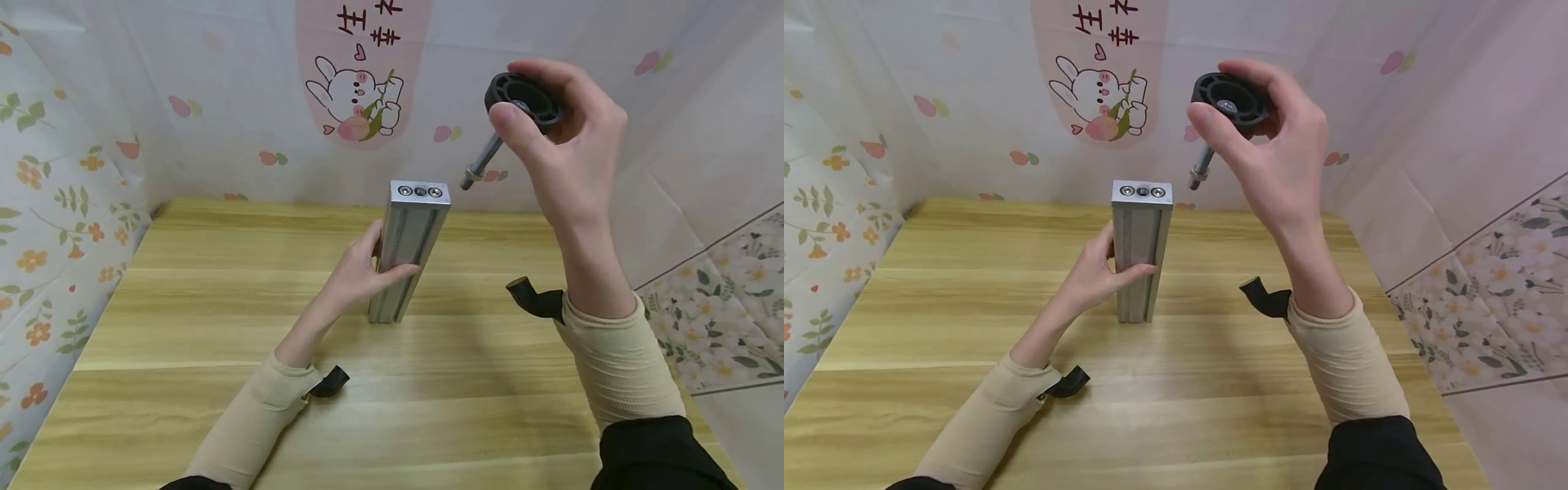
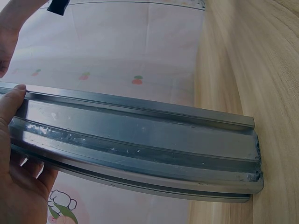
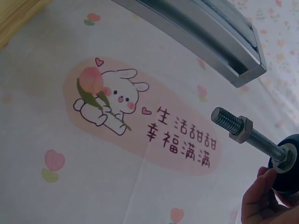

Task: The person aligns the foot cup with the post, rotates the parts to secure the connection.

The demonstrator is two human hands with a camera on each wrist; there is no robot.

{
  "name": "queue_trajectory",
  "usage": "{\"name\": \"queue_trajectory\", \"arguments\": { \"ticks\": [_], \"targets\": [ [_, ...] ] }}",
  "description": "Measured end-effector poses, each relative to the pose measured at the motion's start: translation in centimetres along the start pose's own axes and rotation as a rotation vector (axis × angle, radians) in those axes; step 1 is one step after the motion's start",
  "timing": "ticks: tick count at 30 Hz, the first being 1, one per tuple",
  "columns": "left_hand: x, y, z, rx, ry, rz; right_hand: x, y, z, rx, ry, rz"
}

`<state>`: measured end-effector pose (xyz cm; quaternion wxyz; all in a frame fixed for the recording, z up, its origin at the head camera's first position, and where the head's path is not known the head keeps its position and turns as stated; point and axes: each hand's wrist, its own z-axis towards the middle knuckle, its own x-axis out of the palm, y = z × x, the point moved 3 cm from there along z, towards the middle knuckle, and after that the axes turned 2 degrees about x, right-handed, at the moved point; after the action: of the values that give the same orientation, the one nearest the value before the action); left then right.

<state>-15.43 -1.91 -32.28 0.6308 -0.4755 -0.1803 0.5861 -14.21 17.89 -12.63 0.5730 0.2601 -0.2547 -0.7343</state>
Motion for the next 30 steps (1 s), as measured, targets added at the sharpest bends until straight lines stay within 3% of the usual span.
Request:
{"name": "queue_trajectory", "arguments": {
  "ticks": [5,14,20,30],
  "targets": [
    [-0.1,0.1,-0.2,0.007,-0.005,-0.004,0.9,0.5,0.4,0.012,0.008,0.036],
    [0.0,0.1,-0.1,0.017,-0.004,0.005,2.1,1.6,1.2,-0.047,0.045,0.052],
    [-0.1,-0.1,0.0,0.018,0.004,0.019,2.6,2.1,1.3,-0.080,0.084,0.040],
    [0.1,-0.3,-0.2,-0.003,0.014,0.026,3.3,2.4,1.0,-0.068,0.120,0.004]
  ]
}}
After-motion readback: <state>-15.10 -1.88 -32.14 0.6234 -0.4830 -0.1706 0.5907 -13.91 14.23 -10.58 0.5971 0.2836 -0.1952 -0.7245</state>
